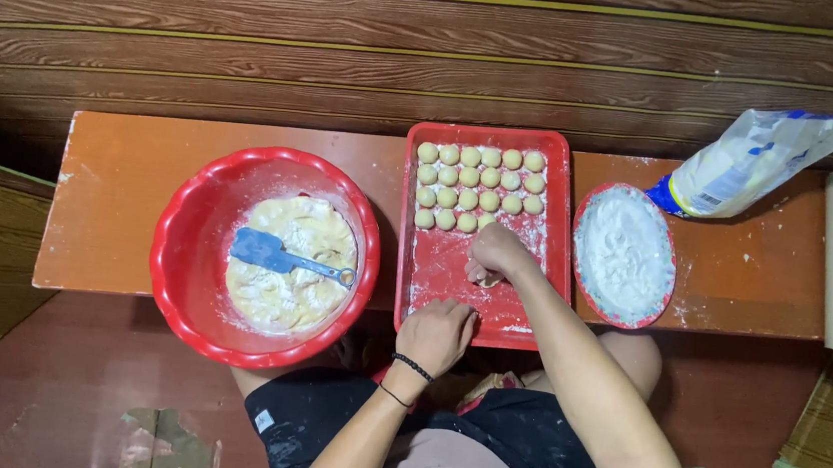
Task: The person is taking dough from a bowl, rolling it into small balls using their hands, and placing them onto a tray.
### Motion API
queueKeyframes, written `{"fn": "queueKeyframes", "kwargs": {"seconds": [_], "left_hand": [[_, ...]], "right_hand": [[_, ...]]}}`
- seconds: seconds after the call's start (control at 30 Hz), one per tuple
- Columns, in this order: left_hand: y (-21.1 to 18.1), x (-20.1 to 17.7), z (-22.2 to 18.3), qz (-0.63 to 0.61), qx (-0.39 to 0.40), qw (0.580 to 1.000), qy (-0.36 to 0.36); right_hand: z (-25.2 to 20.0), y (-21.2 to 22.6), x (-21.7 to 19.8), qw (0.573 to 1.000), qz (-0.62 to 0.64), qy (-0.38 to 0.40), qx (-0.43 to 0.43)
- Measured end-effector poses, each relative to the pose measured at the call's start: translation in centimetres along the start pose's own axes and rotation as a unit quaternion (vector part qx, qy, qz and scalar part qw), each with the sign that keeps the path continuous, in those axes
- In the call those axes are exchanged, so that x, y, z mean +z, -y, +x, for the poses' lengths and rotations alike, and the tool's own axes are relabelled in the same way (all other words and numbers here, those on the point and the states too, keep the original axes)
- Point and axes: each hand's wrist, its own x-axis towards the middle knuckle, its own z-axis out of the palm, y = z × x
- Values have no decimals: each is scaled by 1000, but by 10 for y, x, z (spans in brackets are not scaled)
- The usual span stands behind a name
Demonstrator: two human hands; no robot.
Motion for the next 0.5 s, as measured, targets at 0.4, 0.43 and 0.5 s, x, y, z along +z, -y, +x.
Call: {"fn": "queueKeyframes", "kwargs": {"seconds": [0.4,0.43,0.5], "left_hand": [[-2,-5,-3,10,7,999,-29],[-2,-4,-4,10,9,1000,-28],[-2,-3,-3,8,10,1000,-24]], "right_hand": [[-3,-72,-16,788,611,-13,-78],[-8,-65,-15,787,612,-14,-77],[-19,-50,-15,866,494,-15,-78]]}}
